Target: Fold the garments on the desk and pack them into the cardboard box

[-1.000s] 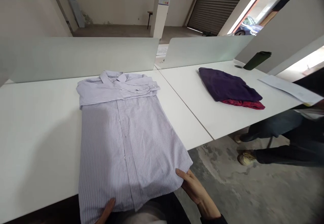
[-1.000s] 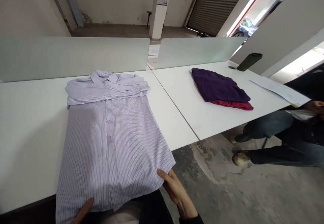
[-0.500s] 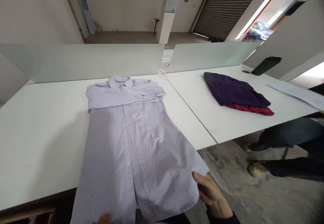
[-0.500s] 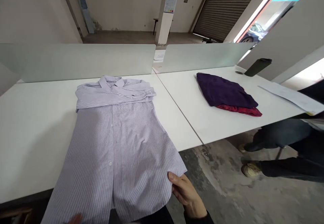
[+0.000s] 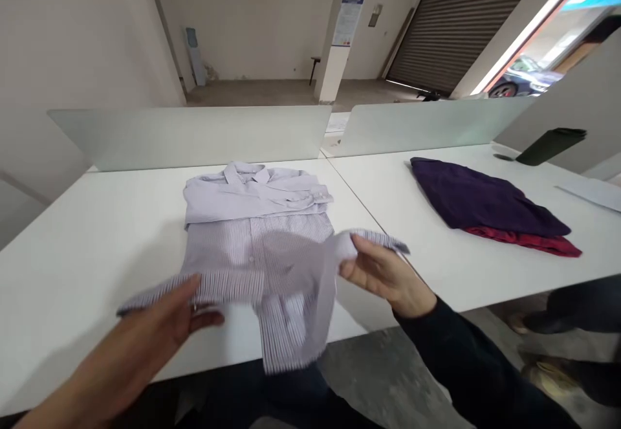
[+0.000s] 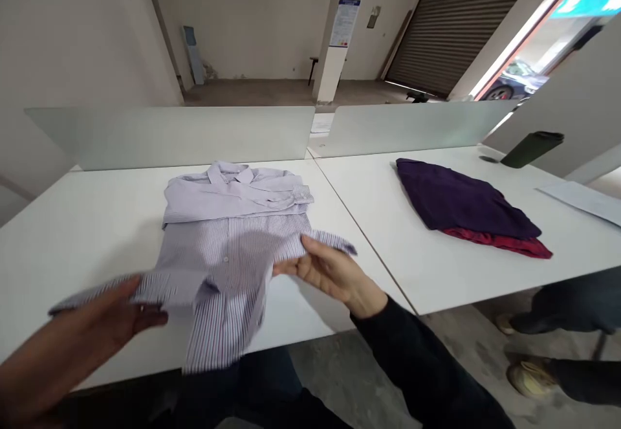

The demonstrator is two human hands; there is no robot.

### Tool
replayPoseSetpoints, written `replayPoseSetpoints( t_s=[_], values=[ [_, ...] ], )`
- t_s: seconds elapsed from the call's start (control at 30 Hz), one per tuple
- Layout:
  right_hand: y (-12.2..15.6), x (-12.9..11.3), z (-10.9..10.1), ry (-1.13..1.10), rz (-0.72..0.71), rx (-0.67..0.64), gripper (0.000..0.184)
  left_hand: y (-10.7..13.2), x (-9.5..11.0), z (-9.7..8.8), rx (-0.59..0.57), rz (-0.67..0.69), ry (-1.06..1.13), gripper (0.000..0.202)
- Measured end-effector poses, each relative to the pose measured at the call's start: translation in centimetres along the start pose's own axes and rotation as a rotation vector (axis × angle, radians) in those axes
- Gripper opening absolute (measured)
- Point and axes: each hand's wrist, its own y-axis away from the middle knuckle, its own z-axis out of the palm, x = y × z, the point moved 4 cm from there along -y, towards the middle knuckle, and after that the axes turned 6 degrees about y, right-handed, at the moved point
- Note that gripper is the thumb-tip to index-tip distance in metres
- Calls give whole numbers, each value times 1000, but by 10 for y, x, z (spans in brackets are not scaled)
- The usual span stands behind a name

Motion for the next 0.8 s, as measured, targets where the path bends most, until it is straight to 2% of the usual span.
replayPoseSetpoints(
  t_s=[0.1,0.17,0.27,0.37,0.5,0.6,0.7,0.8],
  values=[
    [-61,-10,0,-83,30,-178,53,-37,63,19,-121,147,105,49],
    [-104,-10,-5,-207,60,-165,43,-69,92,22,-153,201,110,43],
    [-167,1,-11,-452,135,-111,32,-124,123,16,-145,221,86,39],
    [-227,22,-11,-580,226,-83,28,-185,145,8,-118,184,81,37],
    [-294,59,-4,-542,331,-10,29,-266,156,-1,-69,110,34,37],
    [-321,88,4,-445,416,36,27,-311,150,-12,28,64,-2,47],
    [-321,108,7,-328,428,5,21,-326,136,-28,57,92,-51,54],
    [-297,108,-5,-168,305,-57,13,-307,126,-47,17,275,-189,46]
  ],
)
